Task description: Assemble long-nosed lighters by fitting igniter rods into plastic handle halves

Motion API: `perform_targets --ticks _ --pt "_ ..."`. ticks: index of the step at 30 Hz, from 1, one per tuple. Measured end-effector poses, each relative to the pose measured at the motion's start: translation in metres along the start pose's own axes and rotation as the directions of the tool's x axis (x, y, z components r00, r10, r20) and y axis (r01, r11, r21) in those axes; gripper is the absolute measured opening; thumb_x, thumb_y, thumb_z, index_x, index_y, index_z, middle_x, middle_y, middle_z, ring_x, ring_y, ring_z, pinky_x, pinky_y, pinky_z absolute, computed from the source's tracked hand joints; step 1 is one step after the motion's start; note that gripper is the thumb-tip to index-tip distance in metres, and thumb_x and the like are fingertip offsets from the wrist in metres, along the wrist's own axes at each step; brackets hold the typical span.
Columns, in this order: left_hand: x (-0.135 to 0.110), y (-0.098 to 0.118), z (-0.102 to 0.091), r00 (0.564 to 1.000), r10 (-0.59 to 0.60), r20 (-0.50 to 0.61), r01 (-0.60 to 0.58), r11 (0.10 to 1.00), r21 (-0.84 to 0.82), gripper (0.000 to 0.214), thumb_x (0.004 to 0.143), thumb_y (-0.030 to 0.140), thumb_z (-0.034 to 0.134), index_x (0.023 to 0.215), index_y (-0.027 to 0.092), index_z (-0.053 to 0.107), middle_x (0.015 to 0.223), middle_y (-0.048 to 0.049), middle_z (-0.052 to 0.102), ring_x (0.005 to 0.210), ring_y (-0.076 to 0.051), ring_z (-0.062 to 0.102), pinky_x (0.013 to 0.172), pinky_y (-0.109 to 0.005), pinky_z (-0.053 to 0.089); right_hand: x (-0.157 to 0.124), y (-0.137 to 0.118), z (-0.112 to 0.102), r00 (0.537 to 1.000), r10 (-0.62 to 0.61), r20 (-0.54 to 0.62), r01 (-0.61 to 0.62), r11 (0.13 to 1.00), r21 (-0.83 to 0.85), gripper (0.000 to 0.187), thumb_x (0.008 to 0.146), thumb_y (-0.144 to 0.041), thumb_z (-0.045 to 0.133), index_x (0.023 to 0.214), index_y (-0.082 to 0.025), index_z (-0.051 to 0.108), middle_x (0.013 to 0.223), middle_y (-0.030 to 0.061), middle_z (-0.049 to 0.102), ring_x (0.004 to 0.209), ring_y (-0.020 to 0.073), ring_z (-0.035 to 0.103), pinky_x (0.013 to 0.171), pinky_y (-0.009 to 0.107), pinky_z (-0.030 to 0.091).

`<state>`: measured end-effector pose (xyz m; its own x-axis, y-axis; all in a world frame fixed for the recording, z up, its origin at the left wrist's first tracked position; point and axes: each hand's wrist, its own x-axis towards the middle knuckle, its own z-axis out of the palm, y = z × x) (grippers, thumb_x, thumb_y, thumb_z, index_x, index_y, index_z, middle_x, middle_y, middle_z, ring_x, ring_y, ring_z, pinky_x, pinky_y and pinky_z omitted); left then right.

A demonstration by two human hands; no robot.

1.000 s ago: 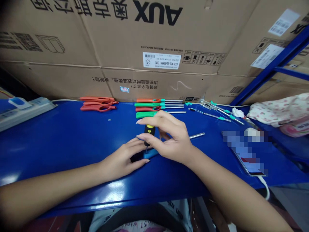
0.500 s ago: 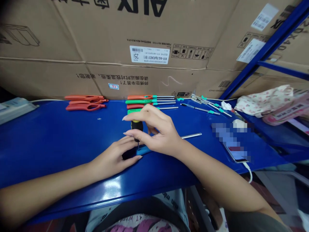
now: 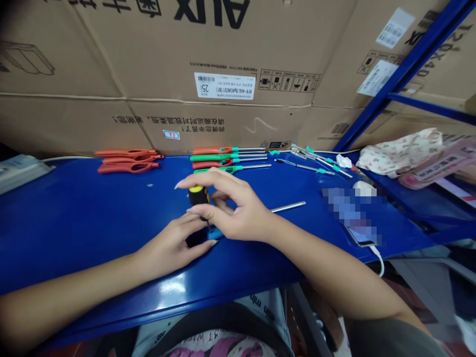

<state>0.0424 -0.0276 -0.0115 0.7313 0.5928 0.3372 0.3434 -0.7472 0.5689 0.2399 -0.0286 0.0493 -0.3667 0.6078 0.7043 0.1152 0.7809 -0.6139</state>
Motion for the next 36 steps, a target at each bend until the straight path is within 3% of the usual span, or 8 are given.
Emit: perform_targets --ticks 6,9,13,19,26,30,33,36 --pt "0.0 0.0 0.001 0.999 0.012 -0.043 -0.013 1.0 -0.023 0.018 0.093 0.025 0.065 0.11 0.017 0.065 0.103 -0.0061 0.068 0.097 -0.022 0.064 0.091 -0.039 0.052 0.0 -0.004 0.0 0.988 -0.151 0.018 0.152 0.98 -0.131 0.031 0.088 -0.028 0.074 0.116 -0.018 0.066 0.102 0.008 0.068 0.089 0.0171 0.06 0.057 0.023 0.051" --pt "0.0 0.002 -0.001 0.999 0.021 -0.033 -0.022 0.999 -0.031 0.023 0.093 0.023 0.066 0.115 0.02 0.064 0.113 -0.0058 0.069 0.106 -0.023 0.064 0.097 -0.04 0.05 0.0 -0.008 -0.003 0.993 -0.039 0.112 0.033 0.998 0.049 0.029 0.1 -0.025 0.056 0.127 -0.018 0.063 0.114 0.0107 0.066 0.108 0.0192 0.061 0.063 0.023 0.055" --pt "0.0 0.002 -0.001 1.0 -0.012 -0.026 0.011 0.999 -0.03 0.018 0.092 0.024 0.066 0.109 0.018 0.067 0.11 -0.0069 0.069 0.103 -0.024 0.064 0.092 -0.039 0.052 0.001 -0.009 -0.004 0.985 0.072 0.158 -0.112 0.959 0.262 0.029 0.097 -0.026 0.06 0.126 -0.019 0.064 0.109 0.0081 0.066 0.095 0.0159 0.065 0.063 0.022 0.056" --pt "0.0 0.0 0.001 0.999 -0.038 0.009 0.038 0.999 -0.021 0.025 0.093 0.028 0.065 0.115 0.016 0.067 0.106 -0.0072 0.07 0.1 -0.024 0.065 0.093 -0.04 0.052 0.002 -0.001 -0.003 0.998 -0.036 -0.056 0.033 0.998 -0.057 0.028 0.081 -0.028 0.081 0.108 -0.023 0.073 0.082 0.0014 0.058 0.077 0.0143 0.052 0.059 0.024 0.05" --pt "-0.001 0.001 0.0 0.999 -0.032 0.005 0.032 0.998 -0.046 0.026 0.093 0.026 0.065 0.118 0.017 0.066 0.12 -0.0083 0.068 0.113 -0.025 0.063 0.102 -0.042 0.049 0.0 -0.004 -0.006 0.988 0.085 0.131 -0.106 0.981 0.165 0.03 0.098 -0.026 0.06 0.127 -0.021 0.063 0.106 0.007 0.066 0.077 0.0113 0.063 0.058 0.021 0.054" --pt "-0.001 0.0 0.001 1.0 -0.03 -0.004 0.029 0.999 -0.025 0.03 0.092 0.027 0.067 0.121 0.017 0.066 0.113 -0.008 0.07 0.107 -0.025 0.064 0.096 -0.041 0.052 0.001 -0.003 -0.008 0.986 -0.159 -0.051 0.141 0.956 -0.258 0.028 0.084 -0.03 0.078 0.109 -0.019 0.071 0.083 0.0035 0.065 0.075 0.0157 0.06 0.064 0.028 0.054" --pt "0.0 0.0 0.001 0.999 -0.034 -0.007 0.034 0.999 -0.031 0.027 0.092 0.027 0.067 0.118 0.017 0.066 0.111 -0.0076 0.07 0.106 -0.024 0.064 0.097 -0.042 0.051 0.001 -0.007 -0.01 0.968 -0.25 0.018 0.238 0.894 -0.379 0.032 0.097 -0.03 0.061 0.125 -0.018 0.066 0.093 0.0074 0.07 0.082 0.0179 0.063 0.072 0.033 0.056" --pt "0.0 0.002 0.0 0.999 -0.044 0.003 0.044 0.998 -0.052 0.025 0.092 0.027 0.066 0.116 0.017 0.066 0.117 -0.0087 0.069 0.111 -0.025 0.063 0.102 -0.043 0.049 0.003 -0.013 -0.01 0.989 -0.114 0.098 0.13 0.977 -0.169 0.038 0.103 -0.019 0.041 0.136 -0.016 0.059 0.106 0.01 0.071 0.099 0.0189 0.066 0.085 0.036 0.057"
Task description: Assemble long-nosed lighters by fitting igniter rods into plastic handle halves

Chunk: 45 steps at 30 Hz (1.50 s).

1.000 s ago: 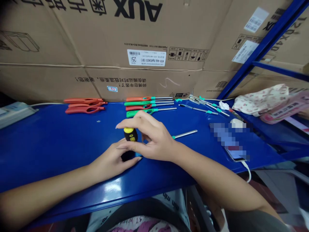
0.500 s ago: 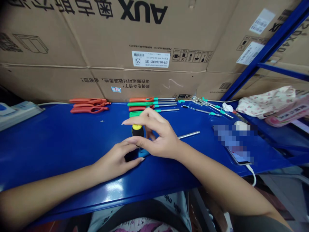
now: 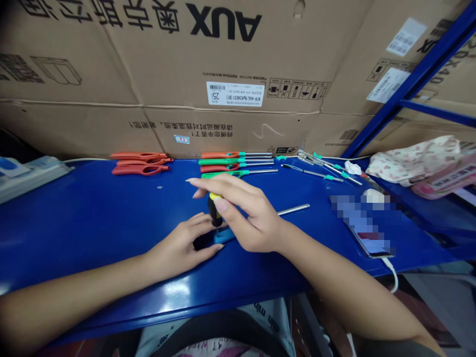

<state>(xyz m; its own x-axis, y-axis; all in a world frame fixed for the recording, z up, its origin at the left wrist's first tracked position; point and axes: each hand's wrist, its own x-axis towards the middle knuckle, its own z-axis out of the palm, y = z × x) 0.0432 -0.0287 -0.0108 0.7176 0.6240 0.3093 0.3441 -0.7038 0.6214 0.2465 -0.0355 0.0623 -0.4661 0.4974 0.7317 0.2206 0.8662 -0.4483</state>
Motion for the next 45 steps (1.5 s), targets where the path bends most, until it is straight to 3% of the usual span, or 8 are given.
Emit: perform_targets --ticks 7,13,18,25,29,32,36,45 --pt "-0.001 0.001 0.0 1.0 -0.008 0.003 0.008 1.0 0.018 0.031 0.093 0.028 0.065 0.123 0.018 0.065 0.118 -0.0089 0.068 0.109 -0.025 0.063 0.102 -0.043 0.05 -0.001 0.003 -0.002 0.978 -0.173 -0.114 0.128 0.938 -0.322 0.021 0.093 -0.025 0.067 0.111 -0.017 0.071 0.085 0.0055 0.071 0.076 0.0153 0.065 0.068 0.027 0.055" --pt "-0.001 0.0 -0.001 1.0 -0.006 -0.002 0.006 1.0 -0.002 0.027 0.092 0.027 0.066 0.118 0.017 0.066 0.12 -0.0103 0.068 0.114 -0.026 0.061 0.102 -0.043 0.05 0.001 0.0 -0.001 0.999 0.02 0.028 -0.022 0.999 0.046 0.031 0.101 -0.018 0.045 0.127 -0.017 0.063 0.103 0.0082 0.072 0.096 0.0177 0.068 0.085 0.034 0.057" --pt "-0.001 -0.001 0.002 1.0 -0.011 -0.007 0.011 1.0 0.012 0.034 0.093 0.028 0.066 0.125 0.017 0.064 0.117 -0.0093 0.068 0.11 -0.024 0.063 0.104 -0.043 0.049 0.001 0.004 0.0 0.989 -0.087 -0.118 0.051 0.96 -0.276 0.017 0.088 -0.026 0.074 0.102 -0.018 0.069 0.085 0.0045 0.069 0.074 0.0151 0.061 0.068 0.028 0.053" --pt "0.0 0.008 -0.008 0.998 -0.048 0.048 0.045 0.997 0.063 0.037 0.093 0.025 0.063 0.129 0.016 0.063 0.116 -0.0095 0.068 0.109 -0.024 0.062 0.1 -0.04 0.052 0.008 0.011 -0.025 0.954 0.287 -0.093 -0.296 0.949 -0.105 0.02 0.093 -0.034 0.066 0.106 -0.021 0.058 0.09 0.0009 0.063 0.063 0.0115 0.06 0.057 0.024 0.049" --pt "0.002 0.013 -0.022 0.988 -0.087 0.124 0.062 0.979 0.195 0.043 0.093 0.024 0.058 0.135 0.016 0.059 0.121 -0.0115 0.066 0.114 -0.026 0.061 0.104 -0.042 0.051 0.011 0.022 -0.068 0.912 0.37 -0.176 -0.398 0.702 -0.591 0.019 0.089 -0.029 0.068 0.095 -0.02 0.052 0.09 0.0033 0.059 0.079 0.0186 0.06 0.072 0.029 0.047" --pt "0.004 0.019 -0.03 0.976 -0.135 0.17 0.081 0.953 0.293 0.046 0.092 0.026 0.059 0.137 0.016 0.058 0.123 -0.0124 0.065 0.117 -0.028 0.061 0.103 -0.044 0.052 0.001 0.033 -0.092 0.785 0.603 -0.138 -0.439 0.384 -0.812 0.016 0.086 -0.022 0.065 0.089 -0.02 0.05 0.099 0.0094 0.058 0.092 0.0249 0.059 0.077 0.032 0.044" --pt "0.009 0.025 -0.028 0.966 -0.172 0.193 0.092 0.927 0.365 0.048 0.092 0.036 0.065 0.135 0.016 0.059 0.121 -0.0131 0.064 0.11 -0.029 0.064 0.095 -0.042 0.056 -0.016 0.045 -0.101 0.42 0.891 -0.173 -0.502 0.07 -0.862 0.01 0.09 -0.024 0.053 0.098 -0.019 0.052 0.116 0.0152 0.054 0.097 0.0271 0.061 0.072 0.032 0.043" --pt "0.031 0.004 -0.035 0.973 -0.109 0.206 0.024 0.926 0.378 0.025 0.095 0.028 0.059 0.116 0.018 0.07 0.105 -0.0105 0.064 0.092 -0.023 0.068 0.083 -0.032 0.056 -0.028 0.049 -0.108 0.066 0.996 -0.051 -0.503 -0.011 -0.864 0.034 0.079 -0.014 0.057 0.112 -0.018 0.057 0.106 0.0137 0.067 0.089 0.0279 0.067 0.064 0.032 0.043"
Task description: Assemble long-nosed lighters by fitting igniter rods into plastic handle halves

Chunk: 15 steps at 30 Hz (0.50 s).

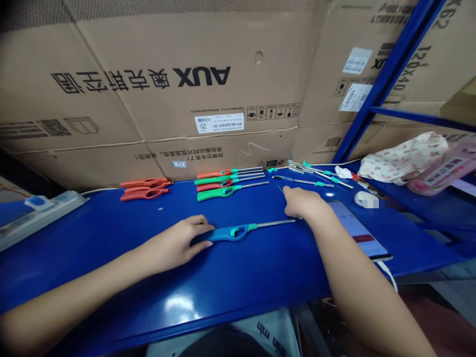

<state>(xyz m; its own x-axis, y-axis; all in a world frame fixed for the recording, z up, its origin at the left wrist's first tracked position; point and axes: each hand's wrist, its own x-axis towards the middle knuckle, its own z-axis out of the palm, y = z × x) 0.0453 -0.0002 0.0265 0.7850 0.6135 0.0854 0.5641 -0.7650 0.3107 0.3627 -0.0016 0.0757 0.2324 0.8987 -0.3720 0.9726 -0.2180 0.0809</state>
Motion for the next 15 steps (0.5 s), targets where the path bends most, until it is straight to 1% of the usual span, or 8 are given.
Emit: perform_targets --ticks 2,5,8,11,15 --pt "0.007 -0.015 -0.01 0.999 0.017 -0.036 -0.017 1.0 -0.01 0.023 0.094 0.029 0.06 0.11 0.019 0.072 0.103 -0.0104 0.066 0.089 -0.022 0.068 0.082 -0.032 0.057 0.001 0.003 -0.001 1.0 0.008 0.02 -0.007 1.0 -0.005 0.034 0.079 -0.013 0.056 0.112 -0.018 0.057 0.108 0.0136 0.067 0.092 0.0285 0.067 0.065 0.032 0.043" --pt "0.019 -0.037 -0.026 0.996 -0.004 -0.088 0.005 1.0 0.007 0.027 0.094 0.034 0.059 0.111 0.017 0.073 0.105 -0.0119 0.068 0.091 -0.024 0.069 0.085 -0.036 0.057 0.002 0.004 -0.002 0.999 0.016 0.028 -0.016 1.0 -0.007 0.033 0.08 -0.014 0.054 0.112 -0.019 0.057 0.109 0.0135 0.068 0.093 0.0288 0.067 0.065 0.033 0.044" --pt "0.03 -0.055 -0.038 0.991 -0.02 -0.135 0.024 0.999 0.023 0.032 0.093 0.039 0.059 0.111 0.016 0.073 0.107 -0.0125 0.068 0.092 -0.025 0.068 0.089 -0.039 0.056 0.001 0.002 -0.002 0.999 0.01 0.038 -0.009 1.0 -0.014 0.033 0.079 -0.015 0.054 0.111 -0.018 0.059 0.106 0.0138 0.068 0.092 0.0294 0.068 0.065 0.034 0.044" --pt "0.042 -0.068 -0.044 0.984 -0.034 -0.175 0.041 0.998 0.039 0.035 0.092 0.04 0.059 0.113 0.015 0.072 0.107 -0.0131 0.067 0.095 -0.026 0.067 0.092 -0.041 0.055 0.001 0.0 -0.001 0.999 -0.006 0.042 0.006 1.0 -0.02 0.033 0.079 -0.015 0.054 0.111 -0.018 0.06 0.108 0.015 0.068 0.094 0.0304 0.068 0.066 0.034 0.044" --pt "0.059 -0.082 -0.043 0.976 -0.054 -0.209 0.066 0.996 0.055 0.032 0.091 0.038 0.059 0.109 0.017 0.073 0.103 -0.0116 0.068 0.093 -0.026 0.067 0.09 -0.04 0.055 0.003 0.001 0.0 0.999 -0.014 0.051 0.015 1.0 -0.019 0.032 0.079 -0.016 0.055 0.111 -0.018 0.061 0.108 0.0146 0.069 0.093 0.0292 0.068 0.066 0.033 0.045"
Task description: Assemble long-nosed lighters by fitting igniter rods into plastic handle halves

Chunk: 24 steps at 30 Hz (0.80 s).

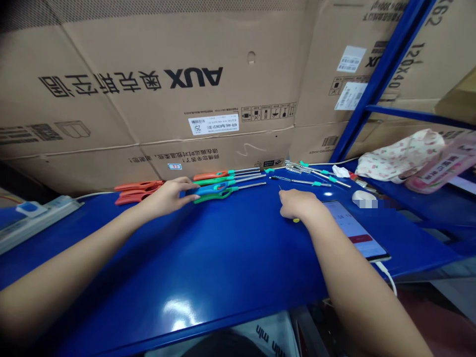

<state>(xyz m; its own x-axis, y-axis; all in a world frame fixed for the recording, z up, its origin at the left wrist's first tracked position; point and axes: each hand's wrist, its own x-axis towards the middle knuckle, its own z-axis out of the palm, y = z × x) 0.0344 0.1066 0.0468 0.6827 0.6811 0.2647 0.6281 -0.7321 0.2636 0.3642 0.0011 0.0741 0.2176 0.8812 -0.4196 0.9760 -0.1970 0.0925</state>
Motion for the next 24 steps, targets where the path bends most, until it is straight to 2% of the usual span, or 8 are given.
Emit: perform_targets --ticks 5,10,15,20,24 --pt "0.012 -0.013 0.014 0.999 -0.03 -0.043 0.031 0.999 0.01 0.024 0.089 0.034 0.06 0.101 0.018 0.074 0.099 -0.0102 0.071 0.093 -0.025 0.067 0.09 -0.04 0.055 0.002 0.001 0.001 1.0 -0.02 -0.006 0.02 1.0 0.003 0.028 0.082 -0.017 0.053 0.109 -0.019 0.062 0.109 0.0134 0.069 0.095 0.0283 0.067 0.066 0.033 0.044" --pt "0.012 -0.016 0.026 0.989 -0.069 -0.128 0.072 0.997 0.016 0.024 0.087 0.031 0.063 0.103 0.016 0.072 0.101 -0.0113 0.068 0.093 -0.025 0.067 0.091 -0.04 0.055 0.002 -0.001 0.002 1.0 -0.013 -0.009 0.013 1.0 0.004 0.028 0.083 -0.018 0.053 0.109 -0.019 0.063 0.109 0.0139 0.069 0.093 0.0286 0.067 0.065 0.033 0.044" --pt "0.01 -0.008 0.031 0.983 -0.063 -0.175 0.071 0.997 0.04 0.024 0.087 0.029 0.062 0.106 0.015 0.07 0.101 -0.0112 0.067 0.097 -0.026 0.065 0.093 -0.042 0.054 0.004 -0.002 0.003 0.999 -0.043 -0.024 0.043 0.999 0.0 0.027 0.083 -0.018 0.054 0.109 -0.019 0.063 0.113 0.014 0.067 0.096 0.0275 0.067 0.064 0.031 0.042" --pt "0.003 0.005 0.033 0.977 -0.017 -0.21 0.041 0.993 0.113 0.031 0.089 0.032 0.062 0.116 0.017 0.067 0.115 -0.0129 0.064 0.11 -0.029 0.059 0.1 -0.046 0.05 0.006 -0.002 0.005 0.998 -0.053 -0.04 0.053 0.999 -0.005 0.027 0.082 -0.017 0.056 0.108 -0.018 0.062 0.116 0.0146 0.065 0.097 0.0279 0.066 0.064 0.03 0.041" --pt "-0.006 0.011 0.028 0.975 0.016 -0.22 0.02 0.987 0.161 0.032 0.092 0.032 0.058 0.119 0.017 0.066 0.121 -0.013 0.063 0.111 -0.029 0.058 0.1 -0.046 0.049 0.009 0.001 0.007 0.996 -0.072 -0.057 0.073 0.997 0.006 0.029 0.078 -0.013 0.058 0.106 -0.019 0.061 0.116 0.0127 0.065 0.094 0.0261 0.066 0.062 0.029 0.04"
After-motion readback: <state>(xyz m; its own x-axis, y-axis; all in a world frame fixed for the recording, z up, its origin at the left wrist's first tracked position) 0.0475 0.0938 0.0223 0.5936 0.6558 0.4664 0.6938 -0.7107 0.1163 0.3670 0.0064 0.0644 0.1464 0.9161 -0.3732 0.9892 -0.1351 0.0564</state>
